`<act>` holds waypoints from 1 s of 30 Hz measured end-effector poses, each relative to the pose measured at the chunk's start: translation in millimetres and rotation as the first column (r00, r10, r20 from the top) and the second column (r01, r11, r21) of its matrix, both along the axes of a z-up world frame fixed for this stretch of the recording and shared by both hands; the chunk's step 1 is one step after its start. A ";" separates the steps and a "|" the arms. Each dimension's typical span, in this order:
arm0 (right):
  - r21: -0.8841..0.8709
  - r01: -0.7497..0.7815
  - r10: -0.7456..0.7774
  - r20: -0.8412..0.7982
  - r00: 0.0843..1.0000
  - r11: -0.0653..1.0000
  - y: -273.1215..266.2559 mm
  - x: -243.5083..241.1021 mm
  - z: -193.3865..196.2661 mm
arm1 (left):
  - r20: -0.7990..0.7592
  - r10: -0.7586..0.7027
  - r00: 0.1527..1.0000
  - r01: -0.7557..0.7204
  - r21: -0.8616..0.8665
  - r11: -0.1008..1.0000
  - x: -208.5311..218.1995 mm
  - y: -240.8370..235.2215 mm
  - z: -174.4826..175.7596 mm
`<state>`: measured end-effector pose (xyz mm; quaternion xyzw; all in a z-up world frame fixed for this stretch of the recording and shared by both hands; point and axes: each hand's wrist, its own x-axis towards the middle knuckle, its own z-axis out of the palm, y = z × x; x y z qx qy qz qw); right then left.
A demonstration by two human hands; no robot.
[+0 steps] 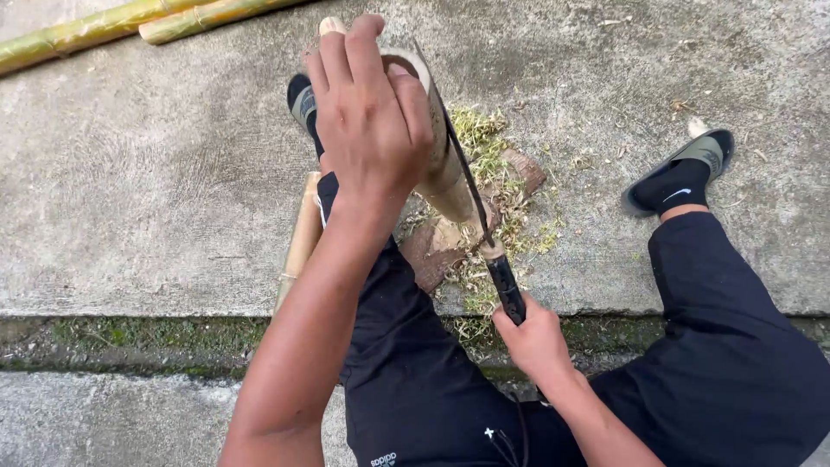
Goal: Scraping the surface of a bamboo stalk and scoring it with a large knife.
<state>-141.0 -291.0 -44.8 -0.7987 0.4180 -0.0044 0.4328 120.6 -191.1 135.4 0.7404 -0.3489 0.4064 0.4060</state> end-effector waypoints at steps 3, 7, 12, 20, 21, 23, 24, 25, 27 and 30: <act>-0.051 -0.007 0.011 0.080 0.997 0.999 -9.3 -9.4 -26.1 | -0.014 -0.068 0.998 0.066 -0.070 0.995 -16.6 -1.2 7.0; -0.034 -0.001 0.001 -0.018 1.000 0.999 -7.2 -12.6 20.2 | -0.013 -0.021 1.000 0.020 -0.029 0.999 -20.7 1.1 8.9; -0.069 0.017 -0.019 -0.017 1.000 0.997 -16.8 -20.9 -2.9 | -0.005 -0.057 0.998 0.056 -0.065 0.996 -30.3 3.5 6.9; -0.073 0.022 -0.027 -0.059 0.998 0.997 -21.5 -20.4 40.9 | -0.013 -0.082 0.997 0.081 -0.055 0.995 -23.9 3.4 22.5; -0.079 0.015 -0.020 -0.072 0.997 0.997 -25.9 -22.7 28.2 | -0.026 -0.075 0.997 0.073 -0.062 0.995 -27.7 2.1 20.2; -0.089 0.001 -0.006 -0.053 0.999 0.996 -33.0 -34.4 3.6 | -0.058 -0.090 0.994 0.086 -0.077 0.993 -38.8 -1.1 15.1; -0.091 0.000 -0.007 -0.075 0.997 0.996 -23.6 -39.9 22.7 | -0.080 -0.091 0.993 0.085 -0.080 0.993 -43.9 4.4 14.4; -0.073 0.006 -0.014 -0.115 0.993 0.997 -24.3 -29.0 40.3 | -0.031 -0.065 0.997 0.061 -0.099 0.993 -40.3 6.8 17.9; -0.054 0.016 -0.025 -0.172 0.985 0.998 -18.5 -24.7 61.0 | 0.001 -0.039 0.999 0.039 -0.117 0.992 -36.6 10.1 18.9; 0.010 0.071 -0.069 -0.135 0.988 0.997 -13.9 -29.9 54.1 | -0.046 -0.025 0.999 0.022 -0.069 0.997 -33.0 8.3 13.5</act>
